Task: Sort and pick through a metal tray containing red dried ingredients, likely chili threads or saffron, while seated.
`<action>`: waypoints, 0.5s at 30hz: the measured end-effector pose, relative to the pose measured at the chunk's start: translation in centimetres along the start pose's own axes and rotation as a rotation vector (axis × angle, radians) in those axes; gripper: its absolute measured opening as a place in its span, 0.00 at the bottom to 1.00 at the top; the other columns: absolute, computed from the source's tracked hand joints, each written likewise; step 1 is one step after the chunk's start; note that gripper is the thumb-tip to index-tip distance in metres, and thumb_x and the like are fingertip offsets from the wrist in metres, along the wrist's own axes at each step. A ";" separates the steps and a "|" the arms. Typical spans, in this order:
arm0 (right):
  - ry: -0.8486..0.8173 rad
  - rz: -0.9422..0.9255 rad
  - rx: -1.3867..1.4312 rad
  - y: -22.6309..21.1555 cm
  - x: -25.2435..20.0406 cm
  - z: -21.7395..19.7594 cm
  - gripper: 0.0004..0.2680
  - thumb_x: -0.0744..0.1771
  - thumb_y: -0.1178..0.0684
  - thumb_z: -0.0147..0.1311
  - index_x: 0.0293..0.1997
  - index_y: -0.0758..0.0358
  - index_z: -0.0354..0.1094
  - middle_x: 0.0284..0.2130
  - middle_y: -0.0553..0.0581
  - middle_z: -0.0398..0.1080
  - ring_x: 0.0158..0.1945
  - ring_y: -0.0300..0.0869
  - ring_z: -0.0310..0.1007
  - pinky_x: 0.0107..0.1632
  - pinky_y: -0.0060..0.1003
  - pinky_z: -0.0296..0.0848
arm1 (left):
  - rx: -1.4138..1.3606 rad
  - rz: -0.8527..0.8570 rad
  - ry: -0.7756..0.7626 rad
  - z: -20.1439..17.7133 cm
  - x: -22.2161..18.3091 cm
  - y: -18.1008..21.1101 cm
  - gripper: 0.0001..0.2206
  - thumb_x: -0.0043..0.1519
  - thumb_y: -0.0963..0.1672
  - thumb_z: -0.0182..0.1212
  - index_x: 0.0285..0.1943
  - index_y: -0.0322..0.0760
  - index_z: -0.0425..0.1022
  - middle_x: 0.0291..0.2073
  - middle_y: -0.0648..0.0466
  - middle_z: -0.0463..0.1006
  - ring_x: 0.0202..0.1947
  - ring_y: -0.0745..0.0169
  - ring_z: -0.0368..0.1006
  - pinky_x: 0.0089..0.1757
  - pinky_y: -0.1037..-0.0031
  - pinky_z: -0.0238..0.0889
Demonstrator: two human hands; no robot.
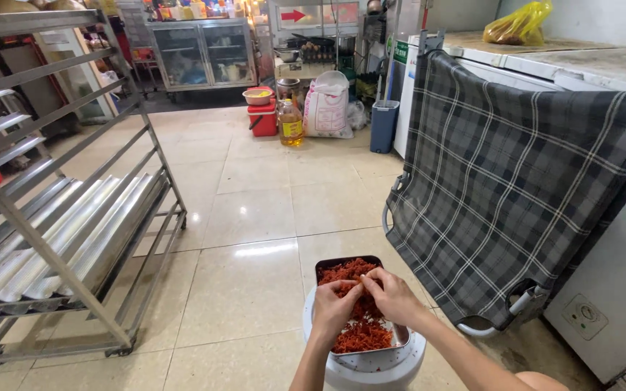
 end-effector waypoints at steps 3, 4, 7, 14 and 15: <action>0.002 0.025 -0.021 0.5 0.3 0.3 0.12 0.69 0.46 0.51 0.45 0.65 0.73 0.35 0.63 0.79 0.40 0.50 0.80 0.45 0.44 0.75 | -0.020 0.050 0.008 0.1 0.4 -0.1 0.13 0.57 0.46 0.69 0.43 0.30 0.86 0.25 0.52 0.84 0.24 0.70 0.77 0.28 0.75 0.71; -0.002 0.023 -0.020 0.3 0.4 0.4 0.12 0.69 0.46 0.51 0.45 0.65 0.73 0.35 0.63 0.79 0.40 0.50 0.80 0.45 0.44 0.75 | -0.020 0.049 0.012 -0.1 0.3 -0.1 0.13 0.57 0.46 0.69 0.43 0.30 0.86 0.25 0.52 0.84 0.24 0.70 0.77 0.28 0.75 0.71; -0.019 0.065 0.073 0.1 0.6 0.2 0.12 0.69 0.46 0.51 0.45 0.65 0.74 0.36 0.61 0.79 0.41 0.46 0.79 0.45 0.41 0.75 | 0.019 0.141 0.060 -0.8 0.2 0.8 0.13 0.57 0.46 0.69 0.43 0.31 0.86 0.25 0.51 0.85 0.26 0.71 0.79 0.30 0.75 0.72; -0.067 0.135 0.589 -1.0 1.5 -2.0 0.10 0.71 0.49 0.51 0.45 0.66 0.72 0.34 0.53 0.73 0.36 0.37 0.69 0.39 0.33 0.68 | 0.100 0.038 0.175 -2.8 0.9 -0.5 0.12 0.56 0.46 0.69 0.42 0.33 0.86 0.24 0.48 0.84 0.26 0.68 0.79 0.32 0.75 0.71; -0.061 0.136 0.632 -1.8 1.2 -2.6 0.09 0.71 0.50 0.50 0.45 0.67 0.70 0.33 0.53 0.72 0.35 0.36 0.68 0.38 0.33 0.68 | 0.086 0.039 0.185 -2.9 0.8 -0.4 0.13 0.56 0.46 0.70 0.42 0.32 0.87 0.25 0.49 0.85 0.27 0.68 0.79 0.32 0.75 0.71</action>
Point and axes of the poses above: each hand's wrist, its own x-axis towards the middle knuckle, its own z-axis out of the palm, y = z × x, the point moved 8 cm from there along x, towards the middle knuckle
